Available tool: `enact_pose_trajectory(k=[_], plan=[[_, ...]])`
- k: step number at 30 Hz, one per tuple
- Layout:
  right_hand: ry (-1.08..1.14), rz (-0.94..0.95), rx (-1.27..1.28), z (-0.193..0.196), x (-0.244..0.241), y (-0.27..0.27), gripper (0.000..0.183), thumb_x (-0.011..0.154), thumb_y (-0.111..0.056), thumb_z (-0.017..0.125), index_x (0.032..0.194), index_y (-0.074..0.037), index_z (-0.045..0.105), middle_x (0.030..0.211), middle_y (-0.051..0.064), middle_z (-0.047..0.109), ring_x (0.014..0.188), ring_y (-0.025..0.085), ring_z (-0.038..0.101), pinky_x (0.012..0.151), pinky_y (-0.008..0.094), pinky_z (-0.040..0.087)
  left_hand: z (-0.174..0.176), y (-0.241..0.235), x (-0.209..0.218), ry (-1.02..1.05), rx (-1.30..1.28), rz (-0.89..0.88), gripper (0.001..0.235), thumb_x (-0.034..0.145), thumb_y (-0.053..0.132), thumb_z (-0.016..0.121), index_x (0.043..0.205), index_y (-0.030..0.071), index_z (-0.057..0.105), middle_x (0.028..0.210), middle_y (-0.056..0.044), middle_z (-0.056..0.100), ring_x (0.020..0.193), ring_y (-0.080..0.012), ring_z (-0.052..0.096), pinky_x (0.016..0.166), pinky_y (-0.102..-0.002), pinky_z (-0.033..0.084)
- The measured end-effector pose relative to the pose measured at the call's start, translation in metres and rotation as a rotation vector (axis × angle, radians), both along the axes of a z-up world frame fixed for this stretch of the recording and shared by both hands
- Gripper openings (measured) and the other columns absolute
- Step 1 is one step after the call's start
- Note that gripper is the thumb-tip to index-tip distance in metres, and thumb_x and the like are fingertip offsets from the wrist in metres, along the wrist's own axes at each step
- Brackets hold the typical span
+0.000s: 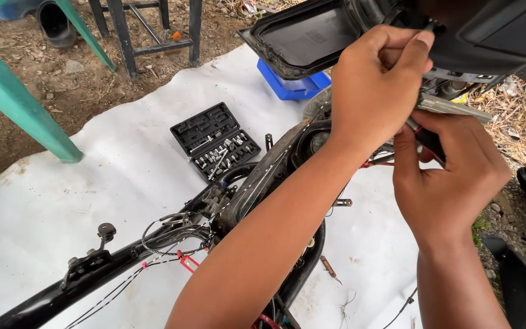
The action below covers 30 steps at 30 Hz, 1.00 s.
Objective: The person is sitting on a white tarp outdoors, working on a disassembled motorcycle. They use a socket wrench to tighten bolts on the motorcycle's frame and engine area, frequently selecting different socket sizes from a black tool kit.
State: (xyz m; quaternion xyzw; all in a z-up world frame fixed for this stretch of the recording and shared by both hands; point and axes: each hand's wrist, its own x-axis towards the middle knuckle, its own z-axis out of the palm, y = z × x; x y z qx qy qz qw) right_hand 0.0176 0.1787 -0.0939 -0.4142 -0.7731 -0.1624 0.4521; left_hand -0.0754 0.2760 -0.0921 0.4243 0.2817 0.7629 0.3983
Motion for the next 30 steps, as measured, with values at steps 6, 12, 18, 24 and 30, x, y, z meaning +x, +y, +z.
enact_pose_trajectory(k=[6,12,18,24,30], plan=[[-0.119,-0.078,0.064,-0.005,-0.012,0.005,0.012,0.107,0.004,0.084,0.112,0.007,0.074,0.094,0.016,0.071,0.075,0.018,0.068,0.064,0.024,0.051,-0.009,-0.004,-0.02,-0.04,0.031,-0.058,0.024,0.098,0.018,0.067,0.109,-0.002,0.073,0.085,-0.008,0.079,0.079,-0.0086,0.072,0.07,-0.026,0.056],[0.072,0.009,-0.077,-0.034,-0.028,0.015,0.016,0.107,0.0,0.078,0.12,0.007,0.071,0.107,0.015,0.069,0.083,0.013,0.067,0.069,0.02,0.051,-0.068,0.022,-0.041,-0.068,0.23,-0.301,0.035,0.108,0.015,0.069,0.138,-0.003,0.063,0.108,-0.017,0.077,0.093,-0.0158,0.066,0.083,-0.03,0.055],[0.142,0.035,-0.106,-0.071,-0.026,0.03,0.015,0.116,0.003,0.069,0.13,0.006,0.063,0.115,0.012,0.07,0.097,0.01,0.07,0.084,0.018,0.055,-0.105,0.022,-0.087,-0.096,0.523,-0.603,0.031,0.12,0.018,0.068,0.146,0.013,0.05,0.126,-0.003,0.069,0.12,-0.007,0.064,0.106,-0.025,0.054],[0.249,0.009,-0.153,-0.095,-0.022,0.043,0.014,0.116,0.003,0.062,0.129,0.006,0.06,0.12,0.012,0.072,0.099,0.009,0.066,0.089,0.018,0.051,-0.115,0.015,-0.091,-0.052,0.434,-0.556,0.03,0.118,0.018,0.07,0.143,0.008,0.056,0.127,-0.009,0.07,0.1,-0.0092,0.065,0.077,-0.023,0.05],[0.372,-0.029,-0.233,-0.1,-0.002,0.049,0.023,0.115,-0.007,0.056,0.135,0.002,0.061,0.099,0.005,0.061,0.076,0.006,0.05,0.069,0.016,0.037,-0.121,0.016,-0.077,-0.149,0.403,-0.547,0.029,0.116,0.017,0.069,0.141,0.008,0.057,0.131,-0.008,0.068,0.107,-0.0053,0.068,0.069,-0.019,0.048]])
